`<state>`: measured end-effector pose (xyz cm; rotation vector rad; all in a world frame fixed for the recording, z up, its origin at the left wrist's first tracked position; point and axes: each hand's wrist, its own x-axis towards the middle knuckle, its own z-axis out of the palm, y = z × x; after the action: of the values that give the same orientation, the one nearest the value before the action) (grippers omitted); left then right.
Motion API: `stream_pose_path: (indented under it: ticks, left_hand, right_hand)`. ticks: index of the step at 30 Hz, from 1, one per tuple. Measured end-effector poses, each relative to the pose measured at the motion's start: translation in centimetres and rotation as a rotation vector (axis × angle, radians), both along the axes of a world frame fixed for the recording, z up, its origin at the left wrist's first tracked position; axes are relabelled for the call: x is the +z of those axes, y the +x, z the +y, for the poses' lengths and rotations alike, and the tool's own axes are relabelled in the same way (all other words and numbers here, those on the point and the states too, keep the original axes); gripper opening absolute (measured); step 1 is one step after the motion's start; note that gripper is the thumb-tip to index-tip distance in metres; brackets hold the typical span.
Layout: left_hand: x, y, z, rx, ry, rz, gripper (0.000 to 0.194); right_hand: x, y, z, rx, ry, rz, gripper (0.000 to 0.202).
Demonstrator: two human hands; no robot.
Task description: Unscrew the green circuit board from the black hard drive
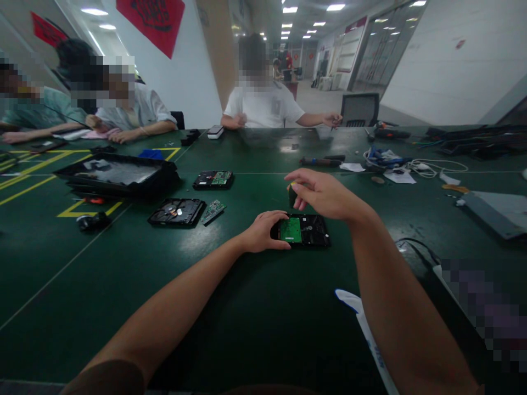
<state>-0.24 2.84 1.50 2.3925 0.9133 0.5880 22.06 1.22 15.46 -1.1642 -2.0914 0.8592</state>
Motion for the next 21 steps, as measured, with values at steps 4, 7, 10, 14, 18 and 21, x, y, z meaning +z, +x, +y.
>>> stream_pose_path:
  ticks: [4,7,10,14,18,21]
  left_hand:
    - [-0.25,-0.05,0.19,0.004,-0.003,0.005,0.085]
    - [-0.39,-0.1,0.28,0.006,-0.006,0.01,0.086]
    - [-0.32,-0.13,0.23,0.001,-0.001,0.005,0.086]
    - [-0.09,-0.07,0.06,-0.003,-0.001,-0.004,0.085]
    - [-0.09,0.02,0.03,0.007,-0.006,-0.011,0.086]
    - [-0.2,0.03,0.08,0.006,-0.008,-0.016,0.085]
  right_hand:
    - [0.21,0.03,-0.11,-0.023,0.092,-0.097,0.021]
    - [0.27,0.07,-0.1,-0.095,0.123,-0.149,0.021]
    - [0.15,0.04,-0.1,-0.11,0.099,-0.126,0.021]
    - [-0.1,-0.16,-0.04,-0.035,0.032,-0.04,0.024]
    - [-0.15,-0.37,0.04,0.019,-0.029,0.016,0.025]
    - [0.01,-0.33,0.05,0.005,0.035,-0.031,0.026]
